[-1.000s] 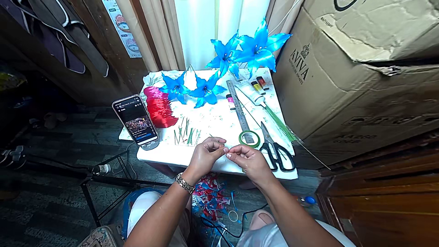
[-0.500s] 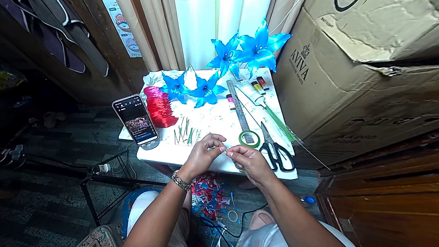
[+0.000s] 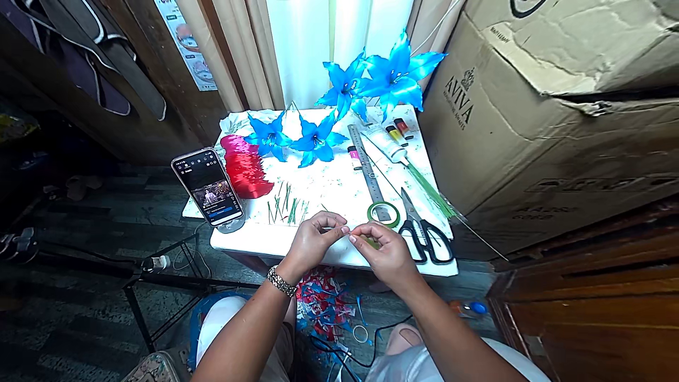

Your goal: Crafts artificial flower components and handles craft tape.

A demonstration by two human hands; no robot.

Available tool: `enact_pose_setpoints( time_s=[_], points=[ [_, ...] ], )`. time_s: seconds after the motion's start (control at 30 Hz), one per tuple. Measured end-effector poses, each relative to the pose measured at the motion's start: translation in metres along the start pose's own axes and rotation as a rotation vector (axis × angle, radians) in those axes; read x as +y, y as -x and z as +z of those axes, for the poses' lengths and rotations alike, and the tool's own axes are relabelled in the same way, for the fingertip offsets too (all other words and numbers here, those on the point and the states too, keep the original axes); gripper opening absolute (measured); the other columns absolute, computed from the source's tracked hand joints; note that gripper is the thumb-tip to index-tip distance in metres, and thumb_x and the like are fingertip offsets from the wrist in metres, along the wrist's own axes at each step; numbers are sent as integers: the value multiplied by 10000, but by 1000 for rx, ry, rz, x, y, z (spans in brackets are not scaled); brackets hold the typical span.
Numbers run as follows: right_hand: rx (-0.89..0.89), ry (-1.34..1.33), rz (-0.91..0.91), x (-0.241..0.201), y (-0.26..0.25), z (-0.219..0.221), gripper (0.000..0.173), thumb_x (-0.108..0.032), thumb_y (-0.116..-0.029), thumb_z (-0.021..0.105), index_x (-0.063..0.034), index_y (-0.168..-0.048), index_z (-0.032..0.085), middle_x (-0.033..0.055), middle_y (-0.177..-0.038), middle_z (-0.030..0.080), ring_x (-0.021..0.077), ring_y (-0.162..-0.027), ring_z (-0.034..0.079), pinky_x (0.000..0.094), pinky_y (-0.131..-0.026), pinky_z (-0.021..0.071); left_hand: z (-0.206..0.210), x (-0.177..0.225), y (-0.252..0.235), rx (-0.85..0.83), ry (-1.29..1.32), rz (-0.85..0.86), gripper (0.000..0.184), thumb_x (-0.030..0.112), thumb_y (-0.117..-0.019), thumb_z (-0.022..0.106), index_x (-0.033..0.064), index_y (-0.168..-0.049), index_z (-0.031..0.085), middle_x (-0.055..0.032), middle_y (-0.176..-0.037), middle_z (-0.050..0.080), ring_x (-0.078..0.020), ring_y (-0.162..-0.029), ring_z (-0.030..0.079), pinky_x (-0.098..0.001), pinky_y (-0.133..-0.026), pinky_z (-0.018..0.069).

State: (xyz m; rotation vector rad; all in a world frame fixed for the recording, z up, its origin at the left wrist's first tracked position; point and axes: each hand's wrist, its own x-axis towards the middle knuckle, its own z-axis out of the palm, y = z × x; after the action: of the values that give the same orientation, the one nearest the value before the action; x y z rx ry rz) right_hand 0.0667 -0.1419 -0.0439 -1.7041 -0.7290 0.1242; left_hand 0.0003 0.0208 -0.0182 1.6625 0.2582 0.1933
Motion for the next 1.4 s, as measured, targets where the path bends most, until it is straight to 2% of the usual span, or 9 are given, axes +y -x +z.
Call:
enact_pose_setpoints(
  time_s=[0.43, 0.53, 0.67, 0.77, 0.93, 1.17, 1.23, 1.33, 1.4],
  points=[
    [-99, -460, 478, -19, -9, -9, 179, 8, -1000, 534, -57, -869, 637, -65, -622, 511, -8, -510, 433, 134, -508, 369, 0, -9, -1, -92, -62, 208, 106, 55, -974, 609, 46, -938, 709, -36, -1183, 642, -82, -1104, 607, -283, -947, 519],
    [-132, -174, 353, -20, -9, -19, 128, -91, -1024, 588, -45, -974, 696, -37, -774, 629, 0, -673, 571, 154, -649, 481, 4, -9, -1, -7, -60, 208, 100, 62, -972, 625, 46, -933, 715, -29, -1154, 653, -77, -1083, 614, -278, -933, 525],
    [-49, 483, 99, -11, -8, -58, 296, -176, -1005, 634, 6, -1228, 703, 228, -1165, 649, 388, -1080, 630, 597, -918, 506, 4, -10, -4, 138, 85, 92, 92, 66, -979, 638, 36, -922, 704, -41, -1111, 677, -87, -988, 638, -278, -879, 539],
    [-27, 759, 360, -15, -6, -78, 389, -155, -946, 737, 55, -1261, 645, 338, -1230, 575, 534, -1178, 551, 688, -980, 435, 2, -10, -8, 193, 249, 45, 85, 44, -982, 629, 45, -935, 700, -24, -998, 694, -91, -902, 640, -279, -844, 528],
    [-106, 823, 577, -8, -6, -79, 552, -139, -920, 761, 58, -1386, 539, 329, -1347, 536, 504, -1213, 564, 643, -1022, 438, 4, -7, -11, 223, 457, -24, 111, 37, -1007, 597, 48, -930, 676, -43, -956, 703, -118, -871, 666, -294, -842, 553],
    [66, 602, 611, -12, -6, -86, 438, -92, -937, 705, 60, -1315, 546, 267, -1111, 629, 406, -1024, 616, 602, -891, 472, 6, -7, -14, 269, 576, -71, 137, 38, -1029, 554, 53, -931, 650, -60, -928, 700, -139, -848, 680, -305, -821, 565],
    [146, 511, 494, -14, 1, -87, 421, -60, -921, 692, 67, -1296, 547, 246, -1076, 621, 339, -927, 613, 547, -819, 485, 6, -7, -14, 301, 590, -61, 138, 49, -1037, 543, 51, -947, 648, -58, -920, 699, -140, -850, 681, -306, -816, 567],
    [247, 148, 94, -9, 14, -80, 542, -62, -840, 646, 6, -1351, 479, 42, -1064, 612, 40, -854, 630, 224, -753, 556, 5, -8, -15, 345, 610, -54, 131, 70, -1045, 540, 64, -972, 647, -42, -924, 705, -129, -847, 690, -292, -805, 576],
    [162, -280, 1, -12, 19, -65, 577, -41, -840, 636, -118, -1378, 441, -62, -1068, 662, 36, -842, 679, 211, -753, 601, 6, -7, -14, 364, 630, -58, 126, 80, -1051, 534, 60, -994, 644, -47, -924, 714, -132, -844, 702, -293, -807, 582]
  ],
)
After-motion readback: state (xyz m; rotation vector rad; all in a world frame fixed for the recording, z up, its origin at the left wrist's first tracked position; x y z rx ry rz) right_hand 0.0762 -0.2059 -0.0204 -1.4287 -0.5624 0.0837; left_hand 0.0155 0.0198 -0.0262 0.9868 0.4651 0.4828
